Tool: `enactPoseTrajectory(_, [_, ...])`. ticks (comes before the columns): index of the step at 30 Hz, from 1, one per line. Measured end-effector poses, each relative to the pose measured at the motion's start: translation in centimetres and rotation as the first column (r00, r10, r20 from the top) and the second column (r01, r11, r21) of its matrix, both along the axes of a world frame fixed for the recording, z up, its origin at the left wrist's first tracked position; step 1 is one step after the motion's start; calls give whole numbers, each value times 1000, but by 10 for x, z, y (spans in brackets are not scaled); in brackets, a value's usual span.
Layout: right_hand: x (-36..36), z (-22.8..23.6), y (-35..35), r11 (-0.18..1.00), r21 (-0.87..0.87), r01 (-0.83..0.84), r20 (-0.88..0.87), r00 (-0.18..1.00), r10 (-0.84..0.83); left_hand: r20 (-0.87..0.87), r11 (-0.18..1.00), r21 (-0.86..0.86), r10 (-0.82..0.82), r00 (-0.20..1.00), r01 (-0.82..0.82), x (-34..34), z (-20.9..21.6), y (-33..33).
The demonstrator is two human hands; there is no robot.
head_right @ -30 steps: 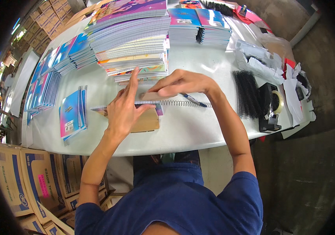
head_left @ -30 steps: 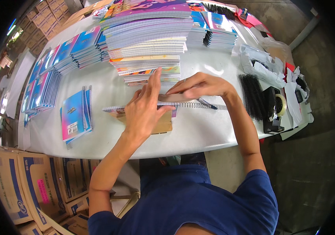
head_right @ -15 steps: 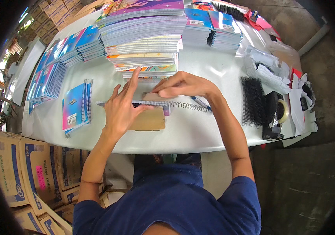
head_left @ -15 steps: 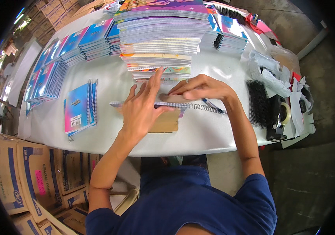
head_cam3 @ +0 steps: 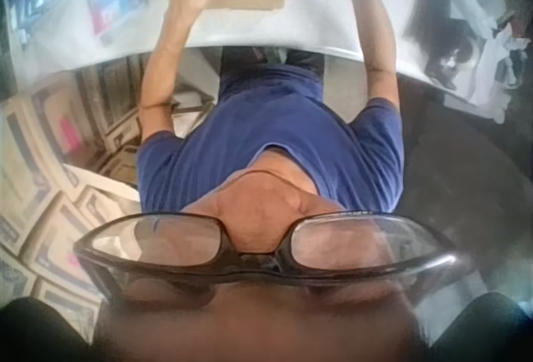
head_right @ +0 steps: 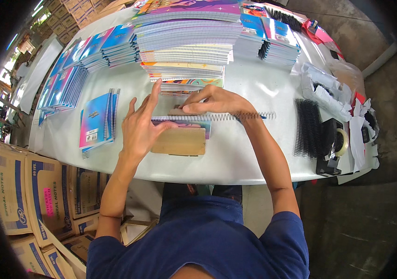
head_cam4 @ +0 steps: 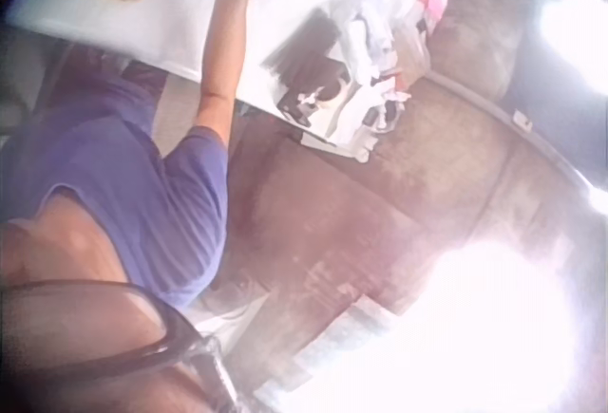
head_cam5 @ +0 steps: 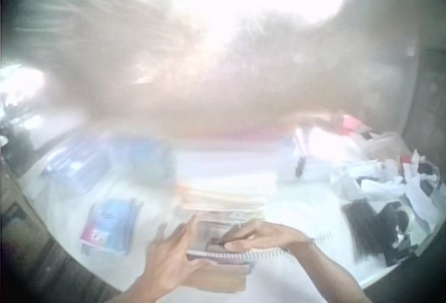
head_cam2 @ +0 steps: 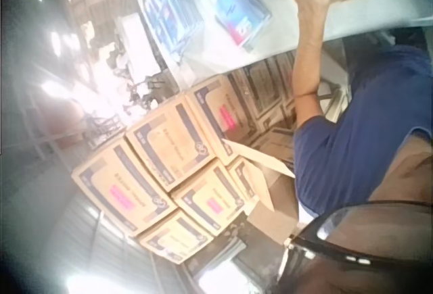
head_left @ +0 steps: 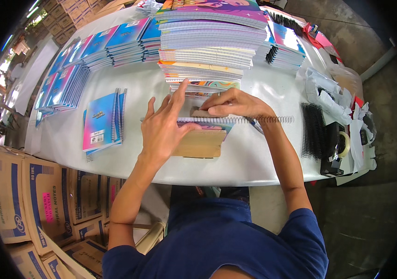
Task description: The person manually inserts a spiral coil into the punched holes of several notebooks, using a pair of pliers to trim and secure the ends of each coil before stacking the finished notebooks on the table.
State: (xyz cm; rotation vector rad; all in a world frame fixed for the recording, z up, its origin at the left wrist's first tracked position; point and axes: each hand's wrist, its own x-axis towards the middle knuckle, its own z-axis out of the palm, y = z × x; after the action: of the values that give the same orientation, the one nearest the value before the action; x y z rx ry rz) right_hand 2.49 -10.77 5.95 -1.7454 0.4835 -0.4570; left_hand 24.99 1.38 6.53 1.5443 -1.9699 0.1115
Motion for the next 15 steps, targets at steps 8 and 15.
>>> enactPoseTrajectory(8, [8,-1,3,948,312,-63,252,968,-18,-1,999,-46,28,1000,-28,12,-7,1])
enactPoseTrajectory(15, [32,10,6,992,111,58,-26,998,-56,19,998,-19,62,998,-62,19,-3,3])
